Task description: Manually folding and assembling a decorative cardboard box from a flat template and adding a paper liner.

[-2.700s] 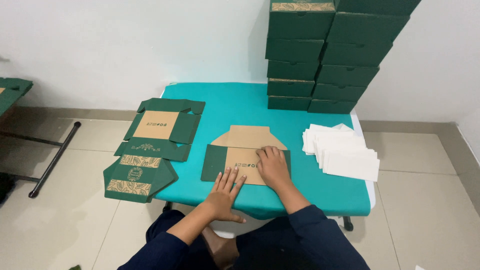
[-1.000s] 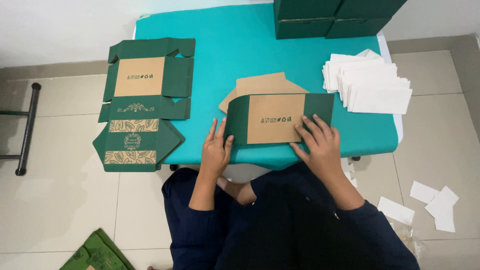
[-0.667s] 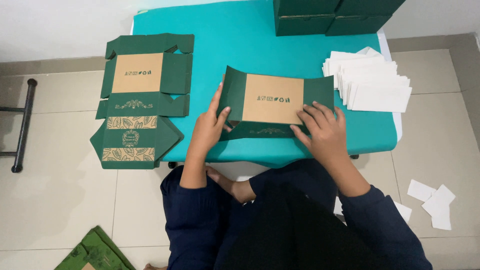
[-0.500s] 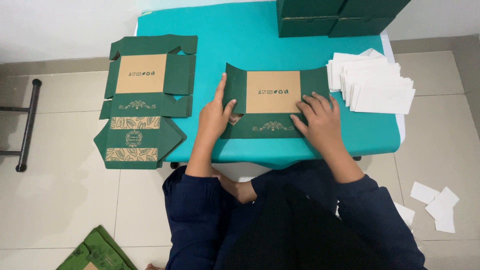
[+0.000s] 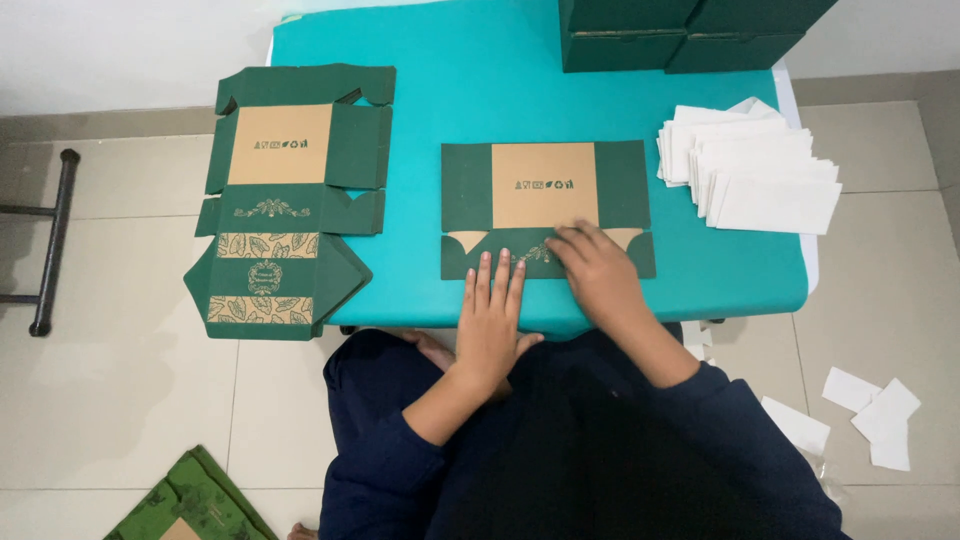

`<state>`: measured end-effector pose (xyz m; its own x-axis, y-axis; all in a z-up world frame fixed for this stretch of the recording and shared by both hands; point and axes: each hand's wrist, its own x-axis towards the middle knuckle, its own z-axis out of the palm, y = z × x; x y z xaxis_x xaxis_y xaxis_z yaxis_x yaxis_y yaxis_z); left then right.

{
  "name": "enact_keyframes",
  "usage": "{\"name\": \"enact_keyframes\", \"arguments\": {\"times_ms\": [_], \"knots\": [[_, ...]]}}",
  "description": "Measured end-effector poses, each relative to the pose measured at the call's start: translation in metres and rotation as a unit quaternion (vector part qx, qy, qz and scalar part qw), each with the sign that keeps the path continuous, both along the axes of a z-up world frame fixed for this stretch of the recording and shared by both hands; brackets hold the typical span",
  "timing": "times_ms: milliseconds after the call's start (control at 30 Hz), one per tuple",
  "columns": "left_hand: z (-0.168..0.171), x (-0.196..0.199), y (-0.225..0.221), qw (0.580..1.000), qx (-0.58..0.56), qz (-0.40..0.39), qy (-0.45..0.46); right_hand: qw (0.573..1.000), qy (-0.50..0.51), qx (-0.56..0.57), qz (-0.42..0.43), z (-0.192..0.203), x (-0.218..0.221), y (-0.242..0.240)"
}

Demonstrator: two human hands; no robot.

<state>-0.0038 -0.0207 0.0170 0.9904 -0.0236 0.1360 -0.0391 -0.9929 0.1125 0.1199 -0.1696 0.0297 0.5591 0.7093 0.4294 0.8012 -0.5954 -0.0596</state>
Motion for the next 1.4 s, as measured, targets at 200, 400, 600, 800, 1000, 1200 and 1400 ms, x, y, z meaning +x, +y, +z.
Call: {"name": "enact_keyframes", "arguments": {"times_ms": [200, 400, 600, 800, 1000, 1200, 1400], "knots": [[-0.003, 0.004, -0.007, 0.998, 0.04, 0.021, 0.044, 0.996, -0.004, 0.078, 0.044, -0.01, -0.04, 0.015], [-0.003, 0.003, -0.01, 0.996, 0.05, 0.029, 0.064, 0.994, 0.011, 0.095, 0.062, -0.004, -0.042, -0.002], [0.006, 0.0, -0.008, 0.997, 0.06, 0.004, 0.04, 0.988, 0.024, 0.153, -0.015, -0.001, -0.037, -0.036], [0.001, 0.003, -0.008, 0.999, 0.022, 0.005, 0.028, 0.978, -0.046, 0.202, -0.026, -0.011, -0.03, -0.042], [0.0, 0.001, -0.01, 1.0, 0.026, 0.017, 0.006, 0.971, -0.049, 0.231, -0.026, -0.008, -0.028, -0.041], [0.006, 0.0, -0.01, 1.0, 0.012, 0.015, -0.014, 0.953, 0.151, 0.261, -0.021, 0.022, 0.002, -0.055], [0.001, -0.002, -0.009, 0.999, -0.027, 0.015, -0.032, 0.923, 0.272, 0.248, -0.113, 0.007, 0.048, -0.052]]}}
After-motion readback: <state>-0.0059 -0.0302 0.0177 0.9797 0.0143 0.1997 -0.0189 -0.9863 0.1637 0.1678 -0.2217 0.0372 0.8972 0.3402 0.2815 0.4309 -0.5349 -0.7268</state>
